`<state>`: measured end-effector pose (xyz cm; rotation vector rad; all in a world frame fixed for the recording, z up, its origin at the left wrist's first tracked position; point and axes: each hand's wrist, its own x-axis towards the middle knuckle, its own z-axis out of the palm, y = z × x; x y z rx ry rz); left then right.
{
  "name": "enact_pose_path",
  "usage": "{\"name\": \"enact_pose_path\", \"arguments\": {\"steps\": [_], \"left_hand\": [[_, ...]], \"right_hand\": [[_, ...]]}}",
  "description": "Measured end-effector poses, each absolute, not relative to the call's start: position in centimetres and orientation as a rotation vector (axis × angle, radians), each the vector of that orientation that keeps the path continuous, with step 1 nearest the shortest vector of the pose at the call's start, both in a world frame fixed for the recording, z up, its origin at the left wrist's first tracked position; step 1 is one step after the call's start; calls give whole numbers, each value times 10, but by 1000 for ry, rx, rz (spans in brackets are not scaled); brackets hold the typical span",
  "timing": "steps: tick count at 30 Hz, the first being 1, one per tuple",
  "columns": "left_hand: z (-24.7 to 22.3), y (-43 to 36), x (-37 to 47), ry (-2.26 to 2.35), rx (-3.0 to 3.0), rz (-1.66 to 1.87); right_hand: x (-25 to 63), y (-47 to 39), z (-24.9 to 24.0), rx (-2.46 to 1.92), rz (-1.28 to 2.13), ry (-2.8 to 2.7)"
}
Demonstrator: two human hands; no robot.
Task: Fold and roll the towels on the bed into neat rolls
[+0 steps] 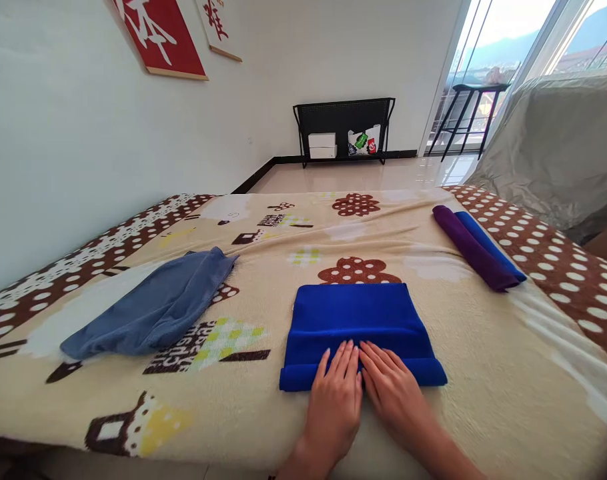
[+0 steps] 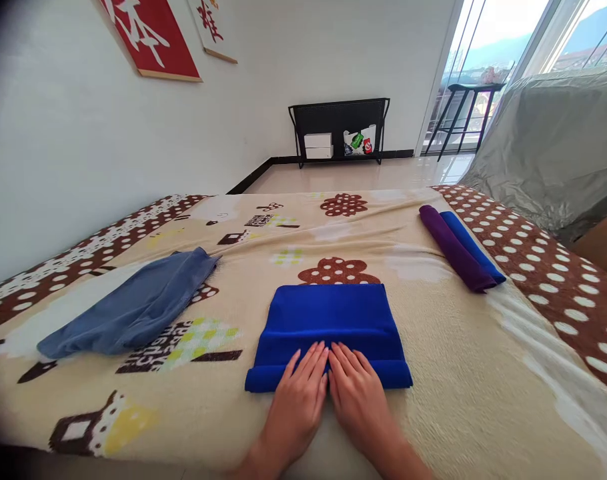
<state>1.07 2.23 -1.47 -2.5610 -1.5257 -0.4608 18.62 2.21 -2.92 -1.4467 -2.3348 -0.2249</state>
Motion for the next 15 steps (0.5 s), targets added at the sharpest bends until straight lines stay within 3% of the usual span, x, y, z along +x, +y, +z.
{"name": "enact_pose_path", "arguments": {"steps": [8, 15], "left_hand": [[-15, 34, -62, -1880, -2280, -318], [-5, 44, 14, -1607, -2633, -366]], "right_hand": [[245, 23, -44, -1768, -378, -2125], [183, 39, -29, -1527, -145, -2300]]}}
